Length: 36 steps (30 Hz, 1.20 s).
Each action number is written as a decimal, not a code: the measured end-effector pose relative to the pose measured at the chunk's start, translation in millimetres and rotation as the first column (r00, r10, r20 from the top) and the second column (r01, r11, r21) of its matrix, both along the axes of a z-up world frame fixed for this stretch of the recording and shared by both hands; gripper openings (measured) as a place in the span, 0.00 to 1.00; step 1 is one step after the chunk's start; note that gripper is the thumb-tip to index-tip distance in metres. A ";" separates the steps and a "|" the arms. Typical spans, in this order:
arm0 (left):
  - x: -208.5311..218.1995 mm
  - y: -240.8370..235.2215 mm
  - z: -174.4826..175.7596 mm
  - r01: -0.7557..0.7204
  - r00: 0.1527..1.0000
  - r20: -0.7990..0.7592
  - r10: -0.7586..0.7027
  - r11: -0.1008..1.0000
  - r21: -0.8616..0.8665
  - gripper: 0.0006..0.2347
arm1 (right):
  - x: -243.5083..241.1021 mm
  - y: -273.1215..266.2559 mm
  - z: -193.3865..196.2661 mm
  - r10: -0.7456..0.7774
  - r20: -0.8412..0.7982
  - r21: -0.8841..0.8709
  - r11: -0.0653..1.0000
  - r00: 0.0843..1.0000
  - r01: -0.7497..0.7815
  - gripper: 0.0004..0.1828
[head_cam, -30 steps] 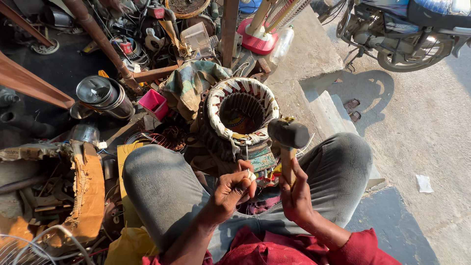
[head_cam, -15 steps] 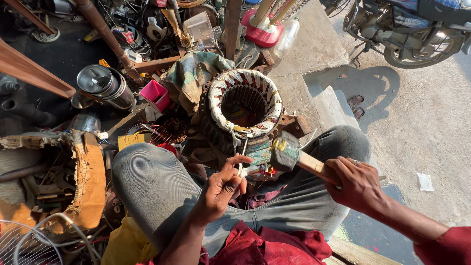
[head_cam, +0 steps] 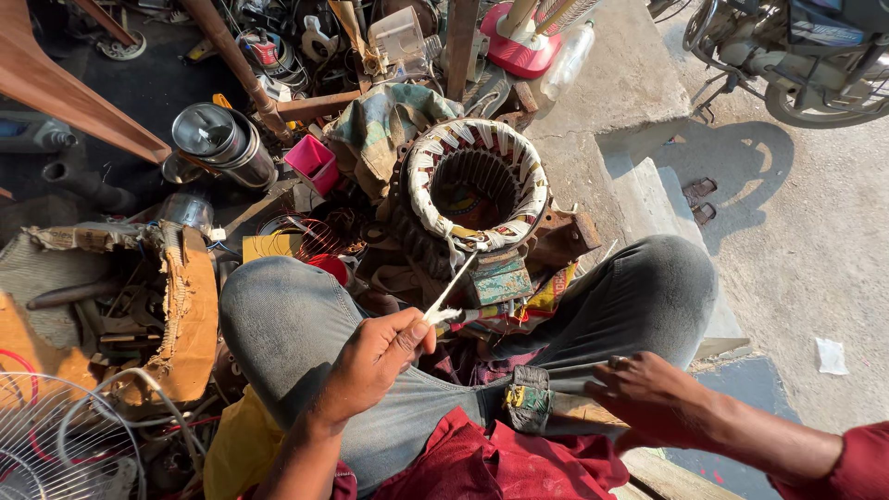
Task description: The person is repairing an electric motor stator by hand. They are wrapping and securing white insulating tape around the copper windings of the stator, which is resting on their lap. The person uses a hammer to gently tap the tape into place.
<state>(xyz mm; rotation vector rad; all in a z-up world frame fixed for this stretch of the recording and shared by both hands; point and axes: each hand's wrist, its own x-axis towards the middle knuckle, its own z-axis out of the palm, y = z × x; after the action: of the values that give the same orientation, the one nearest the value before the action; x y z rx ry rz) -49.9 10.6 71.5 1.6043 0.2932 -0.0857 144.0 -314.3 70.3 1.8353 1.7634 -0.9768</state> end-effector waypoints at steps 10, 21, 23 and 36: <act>28.0 6.2 52.7 0.047 0.983 0.130 -0.128 0.866 0.499 0.09 | -11.7 162.2 33.7 0.073 -0.545 0.738 0.515 0.835 0.436 0.36; 17.8 21.0 51.3 0.033 0.981 0.160 -0.107 0.912 0.409 0.05 | -26.6 140.6 16.5 0.125 -0.276 0.930 0.286 0.953 0.232 0.23; 16.0 20.6 51.6 0.059 0.973 0.191 -0.129 0.941 0.333 0.05 | -30.5 139.6 22.5 0.121 -0.258 0.940 0.262 0.959 0.220 0.21; 24.5 31.5 48.3 -0.242 0.934 0.349 0.073 0.850 0.468 0.05 | -9.1 128.6 32.0 -0.056 -0.173 0.943 0.279 0.983 0.181 0.23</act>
<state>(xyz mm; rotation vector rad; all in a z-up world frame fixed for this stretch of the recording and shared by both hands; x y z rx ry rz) -25.4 42.1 119.8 2.0742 0.2022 0.4139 134.9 -185.8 102.3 2.6333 2.6271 0.1843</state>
